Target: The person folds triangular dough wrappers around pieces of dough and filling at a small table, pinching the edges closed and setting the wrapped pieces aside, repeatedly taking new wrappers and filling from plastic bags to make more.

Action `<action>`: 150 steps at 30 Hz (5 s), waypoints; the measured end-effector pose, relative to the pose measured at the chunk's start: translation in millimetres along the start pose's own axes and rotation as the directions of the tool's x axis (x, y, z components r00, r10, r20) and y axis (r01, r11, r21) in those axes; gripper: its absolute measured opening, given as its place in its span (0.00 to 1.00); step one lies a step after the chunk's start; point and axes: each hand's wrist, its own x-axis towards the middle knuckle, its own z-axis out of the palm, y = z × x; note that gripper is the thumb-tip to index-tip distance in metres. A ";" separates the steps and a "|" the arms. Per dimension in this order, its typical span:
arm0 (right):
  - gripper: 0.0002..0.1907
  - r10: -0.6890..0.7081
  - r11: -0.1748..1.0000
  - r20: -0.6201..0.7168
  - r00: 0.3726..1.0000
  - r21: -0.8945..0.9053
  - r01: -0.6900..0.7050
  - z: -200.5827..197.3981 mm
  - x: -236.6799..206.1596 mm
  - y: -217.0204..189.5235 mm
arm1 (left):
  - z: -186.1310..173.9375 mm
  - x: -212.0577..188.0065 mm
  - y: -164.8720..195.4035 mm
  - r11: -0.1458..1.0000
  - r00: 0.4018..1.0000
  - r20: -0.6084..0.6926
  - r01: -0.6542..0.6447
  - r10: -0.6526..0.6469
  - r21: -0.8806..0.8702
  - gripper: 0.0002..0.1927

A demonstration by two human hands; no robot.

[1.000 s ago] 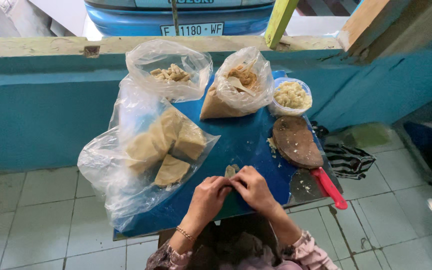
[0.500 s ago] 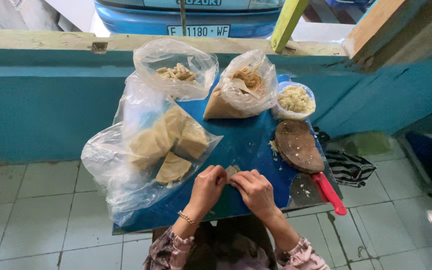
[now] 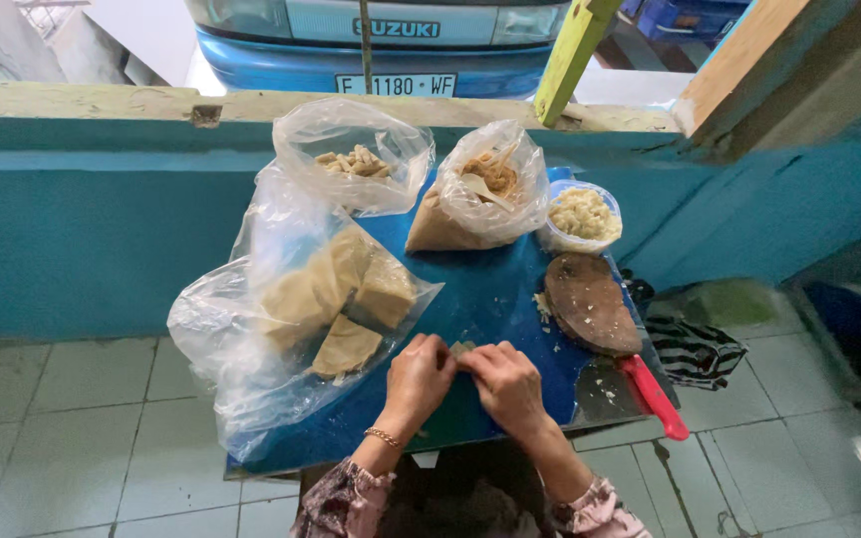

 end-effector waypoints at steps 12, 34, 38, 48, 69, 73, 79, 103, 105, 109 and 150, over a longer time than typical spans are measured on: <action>0.14 -0.141 0.970 0.067 0.988 -0.188 0.151 -7.8 12.2 -3.9 | 4.0 1.0 -11.0 0.981 0.985 0.057 -0.166 0.161 0.097 0.02; 0.16 -0.271 0.885 -0.143 0.952 -0.425 0.188 -39.4 221.0 32.4 | -118.3 -16.6 -65.0 0.866 0.980 -0.170 0.174 -0.105 0.469 0.22; 0.18 -0.312 0.949 -0.139 0.940 -0.082 0.303 -31.3 193.2 -10.9 | -121.2 -19.3 -64.9 0.953 0.983 -0.143 0.149 -0.113 0.265 0.21; 0.13 0.008 0.756 0.244 0.970 0.634 -0.166 28.0 54.5 -79.6 | -121.0 -36.8 -26.1 0.803 0.985 -0.047 0.106 -0.164 -0.586 0.18; 0.10 0.292 0.410 0.256 0.922 0.837 -0.362 27.1 14.7 -67.0 | -99.2 -55.1 -7.5 0.837 0.980 -0.126 -0.195 0.151 -0.511 0.17; 0.07 0.177 0.557 0.122 0.977 0.806 -0.201 28.8 12.4 -65.7 | -102.6 -55.4 -11.9 0.671 0.990 -0.082 -0.138 0.115 -0.728 0.17; 0.05 0.175 0.693 -0.030 0.984 0.714 -0.101 36.4 2.2 -74.3 | -82.7 -62.7 -10.2 0.674 0.990 -0.115 -0.027 -0.086 -0.738 0.18; 0.13 0.472 -0.434 0.470 0.746 0.860 -0.267 45.6 -10.9 8.2 | -126.6 -37.9 -56.5 0.979 0.940 -0.306 0.099 -0.150 -0.178 0.17; 0.14 0.513 -0.435 0.475 0.715 0.862 -0.260 40.2 -18.4 5.8 | -121.6 -46.2 -42.3 0.979 0.916 -0.398 0.030 0.055 0.203 0.20; 0.15 0.459 -0.495 0.365 0.810 0.862 -0.108 43.8 -28.4 -3.6 | -73.7 -61.5 5.5 0.993 0.939 -0.332 -0.110 0.094 -0.030 0.24; 0.13 0.437 -0.340 0.358 0.825 0.915 -0.218 23.7 -43.1 -22.6 | -47.8 -67.6 4.9 0.269 0.919 0.385 0.393 -0.083 -0.879 0.17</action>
